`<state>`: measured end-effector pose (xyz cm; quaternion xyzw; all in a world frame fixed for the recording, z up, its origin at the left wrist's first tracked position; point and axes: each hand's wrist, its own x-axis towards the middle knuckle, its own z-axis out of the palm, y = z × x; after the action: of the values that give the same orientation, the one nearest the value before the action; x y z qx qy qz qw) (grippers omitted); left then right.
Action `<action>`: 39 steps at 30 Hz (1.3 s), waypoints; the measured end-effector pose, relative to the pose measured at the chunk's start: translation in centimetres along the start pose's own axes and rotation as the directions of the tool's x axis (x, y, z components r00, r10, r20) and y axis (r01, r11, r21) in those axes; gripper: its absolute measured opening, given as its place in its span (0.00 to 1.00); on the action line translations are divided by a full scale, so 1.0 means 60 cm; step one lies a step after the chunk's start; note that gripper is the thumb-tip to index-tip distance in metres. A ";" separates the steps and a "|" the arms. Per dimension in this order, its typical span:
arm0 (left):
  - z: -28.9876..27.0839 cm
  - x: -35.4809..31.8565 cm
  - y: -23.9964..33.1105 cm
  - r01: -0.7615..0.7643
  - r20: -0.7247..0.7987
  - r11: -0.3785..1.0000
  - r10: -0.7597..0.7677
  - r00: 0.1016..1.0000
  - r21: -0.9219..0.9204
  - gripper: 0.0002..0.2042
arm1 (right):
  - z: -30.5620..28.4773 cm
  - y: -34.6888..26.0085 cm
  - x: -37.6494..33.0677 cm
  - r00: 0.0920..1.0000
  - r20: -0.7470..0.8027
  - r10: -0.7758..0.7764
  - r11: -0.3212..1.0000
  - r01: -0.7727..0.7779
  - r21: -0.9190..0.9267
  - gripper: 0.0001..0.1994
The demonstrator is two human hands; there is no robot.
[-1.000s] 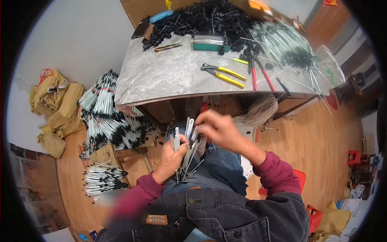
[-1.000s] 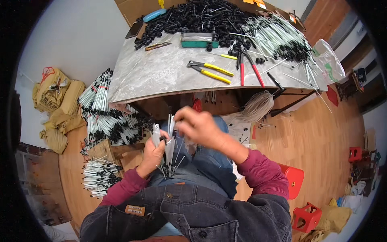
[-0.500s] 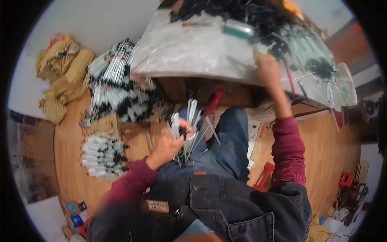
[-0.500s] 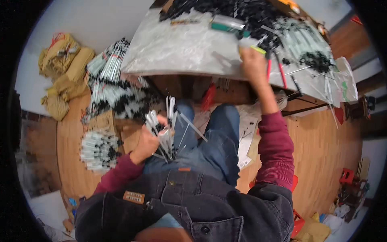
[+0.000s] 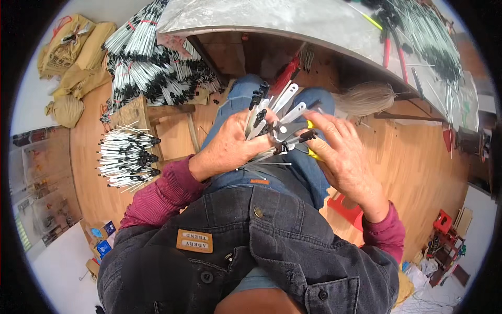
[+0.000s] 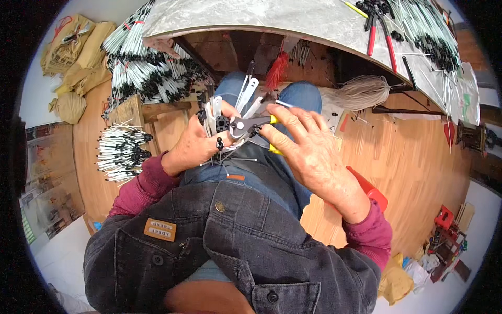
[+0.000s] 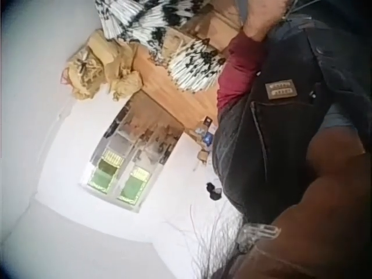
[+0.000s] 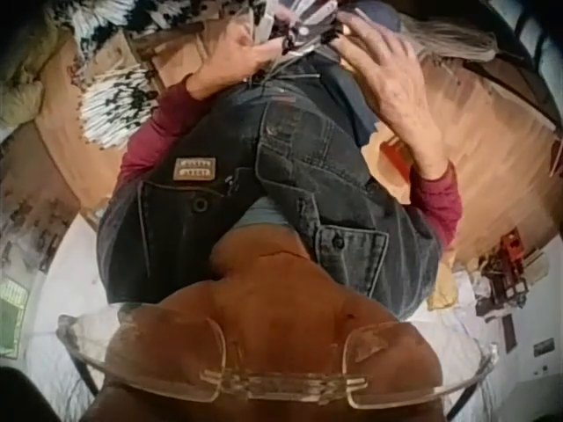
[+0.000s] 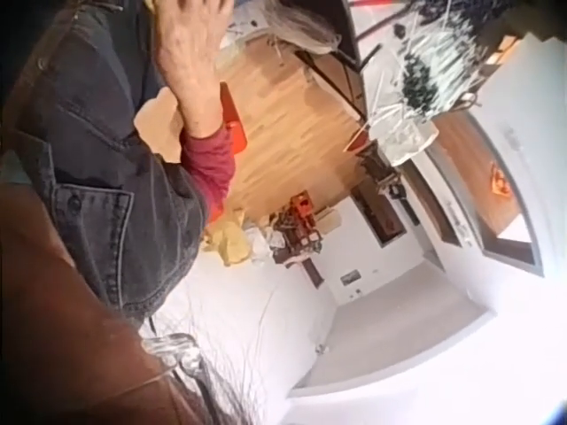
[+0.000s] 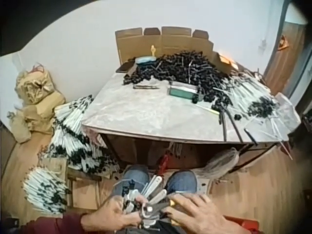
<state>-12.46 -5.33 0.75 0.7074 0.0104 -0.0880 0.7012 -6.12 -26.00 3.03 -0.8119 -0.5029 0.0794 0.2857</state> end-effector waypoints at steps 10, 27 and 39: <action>-0.008 -0.003 0.006 0.025 0.043 0.999 -0.026 0.999 0.028 0.10 | -0.023 -0.018 0.012 0.992 0.067 -0.111 0.742 0.127 -0.658 0.17; -0.029 0.015 -0.011 -0.044 0.284 0.996 0.065 0.956 -0.082 0.17 | 0.038 0.012 -0.006 0.588 0.798 -0.132 0.037 -0.802 0.597 0.11; -0.006 0.015 -0.007 -0.026 0.196 1.000 0.025 0.980 0.003 0.20 | 0.055 0.006 -0.056 0.794 0.606 0.054 -0.030 -0.605 0.796 0.18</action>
<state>-11.58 -5.08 0.21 0.6974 -0.0680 -0.1481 0.6979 -8.87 -27.76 -0.42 -0.4562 -0.1387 0.6283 0.6147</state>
